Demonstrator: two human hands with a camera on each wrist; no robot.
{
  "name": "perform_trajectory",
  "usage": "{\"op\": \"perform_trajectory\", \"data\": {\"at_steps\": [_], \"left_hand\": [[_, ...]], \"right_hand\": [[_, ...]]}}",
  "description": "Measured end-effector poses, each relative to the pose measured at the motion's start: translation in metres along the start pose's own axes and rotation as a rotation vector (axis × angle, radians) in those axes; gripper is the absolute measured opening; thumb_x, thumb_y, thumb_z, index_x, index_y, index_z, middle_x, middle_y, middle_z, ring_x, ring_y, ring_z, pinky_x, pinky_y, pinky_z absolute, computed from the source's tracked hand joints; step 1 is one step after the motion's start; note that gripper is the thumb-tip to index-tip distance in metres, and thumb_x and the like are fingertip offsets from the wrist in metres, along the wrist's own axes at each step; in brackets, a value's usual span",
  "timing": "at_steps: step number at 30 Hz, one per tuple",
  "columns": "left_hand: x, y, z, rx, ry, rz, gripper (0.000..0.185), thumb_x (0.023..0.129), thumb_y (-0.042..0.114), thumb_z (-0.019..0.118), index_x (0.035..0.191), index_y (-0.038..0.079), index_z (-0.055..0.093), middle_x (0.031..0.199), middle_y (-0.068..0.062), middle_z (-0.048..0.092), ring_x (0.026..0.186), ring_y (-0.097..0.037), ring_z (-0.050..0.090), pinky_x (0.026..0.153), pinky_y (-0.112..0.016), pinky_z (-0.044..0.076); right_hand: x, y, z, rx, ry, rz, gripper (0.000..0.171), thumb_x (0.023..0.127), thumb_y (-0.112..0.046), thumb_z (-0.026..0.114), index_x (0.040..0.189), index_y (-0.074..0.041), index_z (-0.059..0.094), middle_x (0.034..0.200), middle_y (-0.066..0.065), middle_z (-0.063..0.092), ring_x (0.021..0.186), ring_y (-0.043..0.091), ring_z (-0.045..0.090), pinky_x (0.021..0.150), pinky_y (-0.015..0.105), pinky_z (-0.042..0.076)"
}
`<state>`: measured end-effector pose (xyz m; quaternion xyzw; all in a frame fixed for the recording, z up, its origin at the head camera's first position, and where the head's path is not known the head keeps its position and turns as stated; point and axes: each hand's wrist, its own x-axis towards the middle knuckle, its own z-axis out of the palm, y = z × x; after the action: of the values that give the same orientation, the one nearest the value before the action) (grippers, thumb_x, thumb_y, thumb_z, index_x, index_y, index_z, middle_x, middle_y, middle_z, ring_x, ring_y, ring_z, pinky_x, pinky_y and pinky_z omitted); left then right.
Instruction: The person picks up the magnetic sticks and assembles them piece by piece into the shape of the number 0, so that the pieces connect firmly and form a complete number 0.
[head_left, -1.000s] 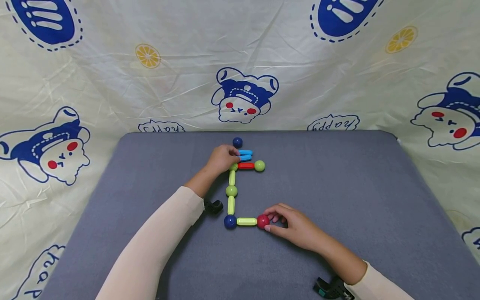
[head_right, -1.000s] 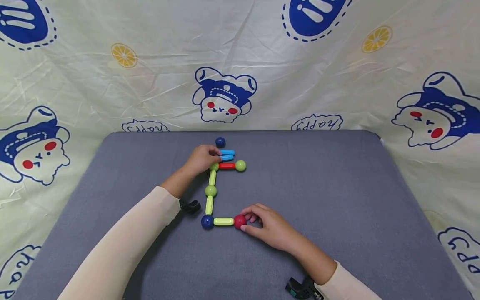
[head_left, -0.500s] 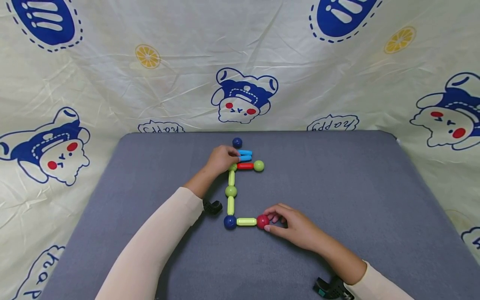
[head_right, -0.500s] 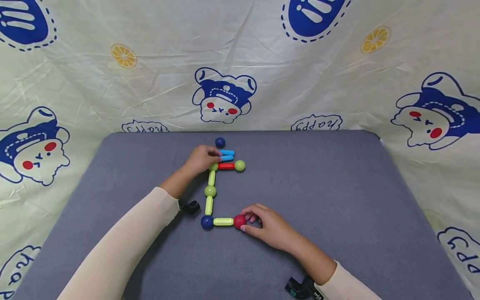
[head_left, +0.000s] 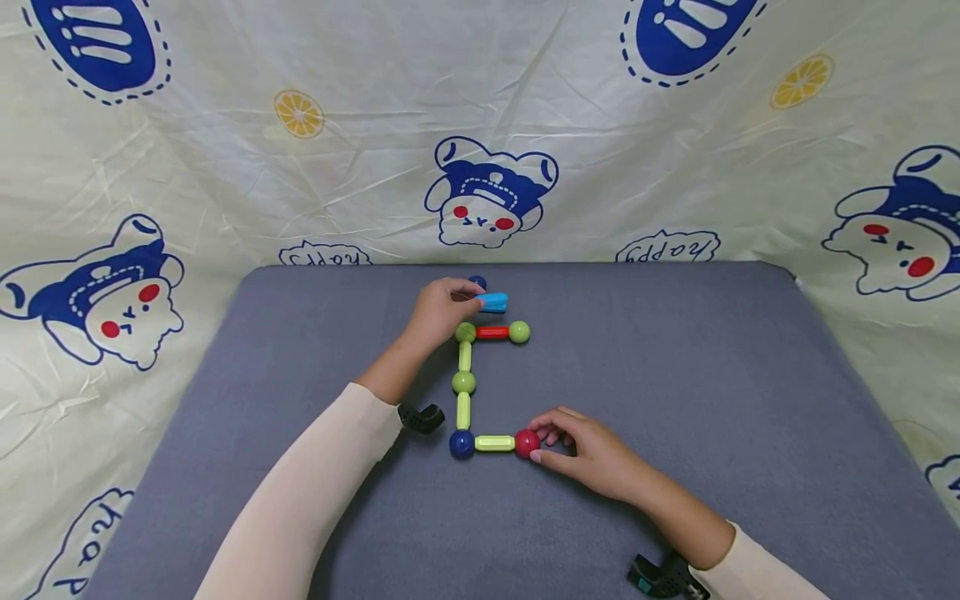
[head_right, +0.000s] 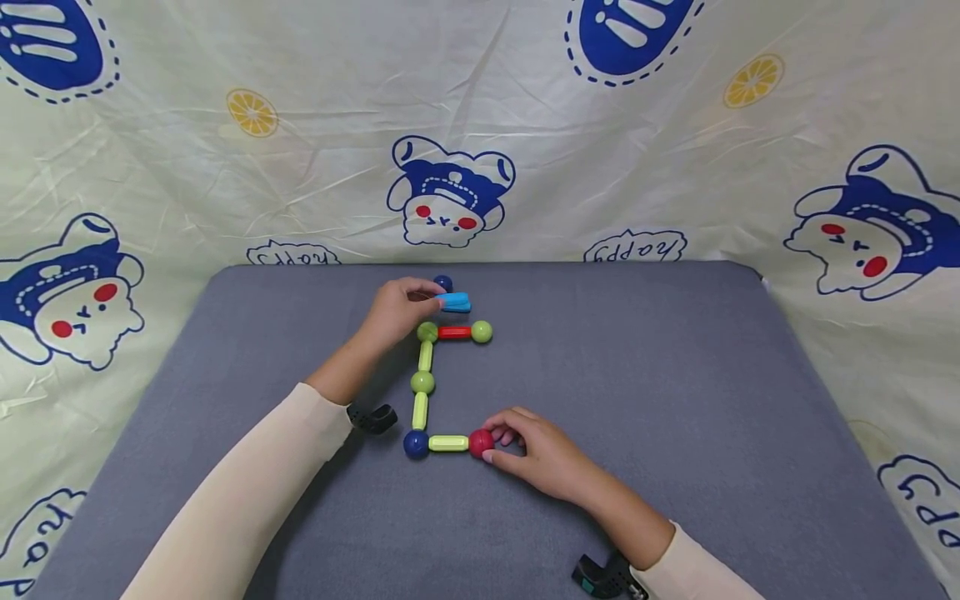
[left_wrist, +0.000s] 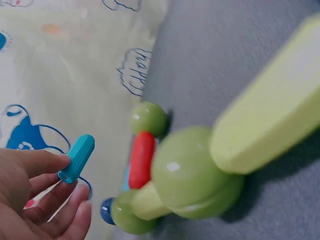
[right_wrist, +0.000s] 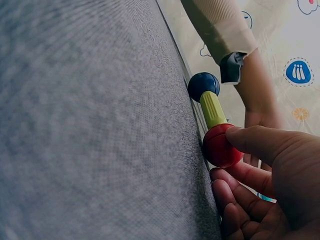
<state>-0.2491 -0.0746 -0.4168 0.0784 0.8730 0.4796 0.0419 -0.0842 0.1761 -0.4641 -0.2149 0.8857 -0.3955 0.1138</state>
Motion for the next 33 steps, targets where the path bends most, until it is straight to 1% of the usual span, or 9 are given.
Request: {"op": "perform_trajectory", "data": {"at_steps": [3,8,11,15,19,23,27,30,33], "left_hand": [[-0.007,0.007,-0.002,-0.028,-0.001,0.007,0.017,0.095,0.021,0.071,0.109,0.012,0.076,0.118,-0.008,0.067,0.103,-0.023,0.068,0.084,-0.036,0.057],[-0.019,0.015,-0.002,-0.058,-0.009,0.011,0.016,0.096,0.022,0.071,0.109,0.014,0.076,0.117,-0.006,0.065,0.102,-0.021,0.068,0.08,-0.031,0.057],[-0.026,0.019,-0.002,-0.096,-0.024,0.015,0.016,0.095,0.021,0.072,0.109,0.013,0.077,0.117,-0.006,0.064,0.101,-0.022,0.07,0.078,-0.03,0.057],[-0.032,0.024,-0.001,-0.12,-0.049,0.024,0.019,0.095,0.021,0.072,0.111,0.013,0.077,0.117,-0.006,0.063,0.102,-0.023,0.068,0.077,-0.028,0.056],[-0.038,0.027,-0.001,-0.156,-0.079,0.026,0.022,0.095,0.019,0.072,0.115,0.011,0.077,0.119,-0.007,0.062,0.105,-0.023,0.065,0.081,-0.029,0.056],[-0.044,0.028,0.001,-0.241,-0.115,-0.005,0.023,0.095,0.014,0.071,0.117,0.008,0.075,0.122,-0.009,0.062,0.103,-0.023,0.07,0.091,-0.04,0.058],[-0.049,0.027,0.003,-0.334,-0.148,-0.044,0.023,0.095,0.012,0.07,0.118,0.006,0.072,0.119,-0.014,0.069,0.104,-0.031,0.073,0.099,-0.05,0.054],[-0.053,0.026,0.005,-0.354,-0.169,-0.053,0.023,0.096,0.014,0.07,0.118,0.006,0.071,0.116,-0.015,0.073,0.107,-0.036,0.072,0.101,-0.049,0.053],[-0.057,0.023,0.007,-0.342,-0.181,-0.054,0.023,0.096,0.016,0.07,0.118,0.008,0.072,0.115,-0.013,0.074,0.107,-0.036,0.072,0.099,-0.045,0.055]], "right_hand": [[0.0,0.0,0.0,0.005,-0.003,0.004,0.028,0.094,-0.038,0.072,0.118,-0.026,0.067,0.102,-0.012,0.062,0.092,0.004,0.057,0.083,0.024,0.049],[0.0,0.0,-0.001,0.0,-0.009,0.01,0.028,0.094,-0.039,0.072,0.118,-0.026,0.067,0.102,-0.012,0.062,0.092,0.004,0.057,0.082,0.024,0.049],[0.0,0.0,-0.001,-0.005,-0.012,0.015,0.028,0.094,-0.04,0.072,0.118,-0.026,0.067,0.102,-0.012,0.062,0.092,0.004,0.057,0.082,0.024,0.049],[0.0,0.0,-0.001,-0.003,-0.01,0.015,0.029,0.094,-0.04,0.072,0.118,-0.026,0.067,0.102,-0.012,0.062,0.092,0.004,0.057,0.082,0.024,0.049],[0.0,0.0,-0.001,-0.004,-0.005,0.008,0.028,0.094,-0.039,0.072,0.118,-0.026,0.067,0.102,-0.012,0.062,0.091,0.004,0.058,0.082,0.024,0.049],[0.0,0.0,-0.001,-0.007,0.0,0.005,0.028,0.094,-0.039,0.072,0.118,-0.026,0.067,0.101,-0.012,0.062,0.091,0.004,0.058,0.082,0.024,0.049],[0.0,0.0,0.0,-0.009,0.004,0.003,0.027,0.094,-0.037,0.073,0.118,-0.025,0.067,0.101,-0.012,0.062,0.091,0.004,0.058,0.082,0.024,0.049],[0.0,0.0,0.0,-0.008,0.006,-0.002,0.027,0.094,-0.036,0.073,0.117,-0.025,0.067,0.102,-0.012,0.063,0.091,0.004,0.058,0.082,0.024,0.049],[0.0,0.0,0.0,-0.009,0.004,-0.003,0.026,0.094,-0.036,0.072,0.118,-0.025,0.067,0.103,-0.012,0.063,0.091,0.004,0.058,0.082,0.024,0.049]]}}
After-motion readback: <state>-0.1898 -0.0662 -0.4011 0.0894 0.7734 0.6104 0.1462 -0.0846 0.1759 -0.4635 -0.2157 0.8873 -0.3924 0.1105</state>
